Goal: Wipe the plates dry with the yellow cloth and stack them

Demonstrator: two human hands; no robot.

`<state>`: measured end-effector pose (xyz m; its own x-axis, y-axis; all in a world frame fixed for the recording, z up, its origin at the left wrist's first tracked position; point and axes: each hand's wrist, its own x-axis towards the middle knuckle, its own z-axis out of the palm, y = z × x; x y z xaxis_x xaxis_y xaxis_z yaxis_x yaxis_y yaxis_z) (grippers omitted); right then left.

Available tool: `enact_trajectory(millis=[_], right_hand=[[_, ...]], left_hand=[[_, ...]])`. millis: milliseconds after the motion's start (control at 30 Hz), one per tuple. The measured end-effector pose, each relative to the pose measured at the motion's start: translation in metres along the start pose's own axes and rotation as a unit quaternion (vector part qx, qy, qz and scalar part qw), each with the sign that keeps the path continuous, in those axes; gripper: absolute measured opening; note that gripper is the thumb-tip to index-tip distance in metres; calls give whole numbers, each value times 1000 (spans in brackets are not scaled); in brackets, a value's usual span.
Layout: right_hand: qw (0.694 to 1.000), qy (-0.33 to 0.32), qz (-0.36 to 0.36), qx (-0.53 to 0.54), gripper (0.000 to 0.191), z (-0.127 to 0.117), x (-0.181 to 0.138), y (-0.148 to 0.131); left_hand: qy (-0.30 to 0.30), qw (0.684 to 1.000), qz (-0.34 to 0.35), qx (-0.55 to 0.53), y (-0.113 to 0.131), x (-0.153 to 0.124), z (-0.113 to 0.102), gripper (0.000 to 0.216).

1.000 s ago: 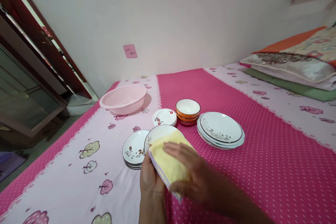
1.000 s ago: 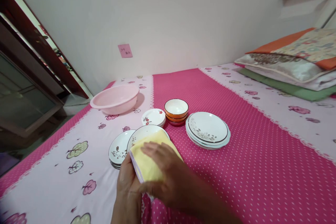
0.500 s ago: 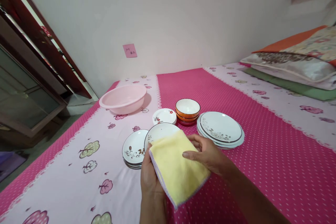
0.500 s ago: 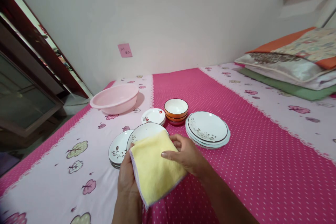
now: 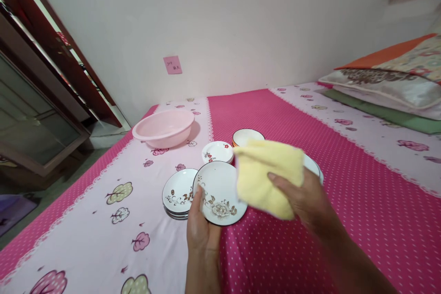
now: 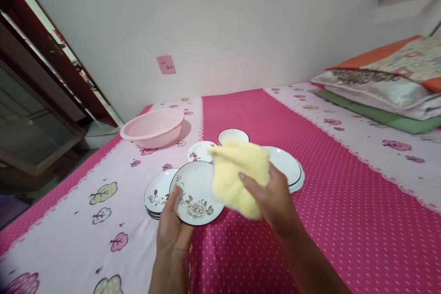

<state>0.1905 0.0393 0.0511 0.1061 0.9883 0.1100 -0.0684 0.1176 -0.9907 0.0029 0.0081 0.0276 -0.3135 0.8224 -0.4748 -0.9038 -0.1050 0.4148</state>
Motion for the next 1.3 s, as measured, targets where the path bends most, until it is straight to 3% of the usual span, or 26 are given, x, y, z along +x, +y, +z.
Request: enact_trajectory(millis=[67, 133, 200, 300, 400, 467, 567, 667, 900, 1100, 1300], right_hand=[[975, 157, -114, -106, 51, -2, -1, -3], [930, 223, -218, -196, 41, 2, -3, -1], [906, 179, -309, -230, 32, 12, -6, 8], [882, 5, -396, -255, 39, 30, -12, 27], [854, -204, -354, -322, 57, 42, -22, 38], [837, -290, -298, -354, 55, 44, -28, 36], [828, -335, -246, -375, 56, 42, -34, 22], [818, -360, -241, -378, 58, 39, -36, 13], [796, -341, -324, -380, 60, 43, -33, 27], [775, -236, -416, -413, 53, 45, -20, 45], [772, -166, -391, -473, 52, 32, -4, 54]], left_hand=[[0, 1000, -3, 12, -2, -1, 0, 41], [-6, 1000, -15, 17, -4, -2, 0, 39], [-17, 999, -30, 13, -7, -3, 0, 38], [-26, 999, -40, -3, -11, -2, 2, 38], [-25, 999, -48, -7, -10, 0, 1, 39], [-28, 997, -71, 3, -6, 0, -1, 42], [-36, 994, -105, 10, -1, 0, -3, 47], [-45, 993, -106, 7, 1, 0, -4, 48], [-82, 992, -91, -11, -1, -1, -8, 48], [-117, 988, -98, -15, -9, -2, -3, 49], [-130, 985, -111, -1, -16, 1, -4, 50]])
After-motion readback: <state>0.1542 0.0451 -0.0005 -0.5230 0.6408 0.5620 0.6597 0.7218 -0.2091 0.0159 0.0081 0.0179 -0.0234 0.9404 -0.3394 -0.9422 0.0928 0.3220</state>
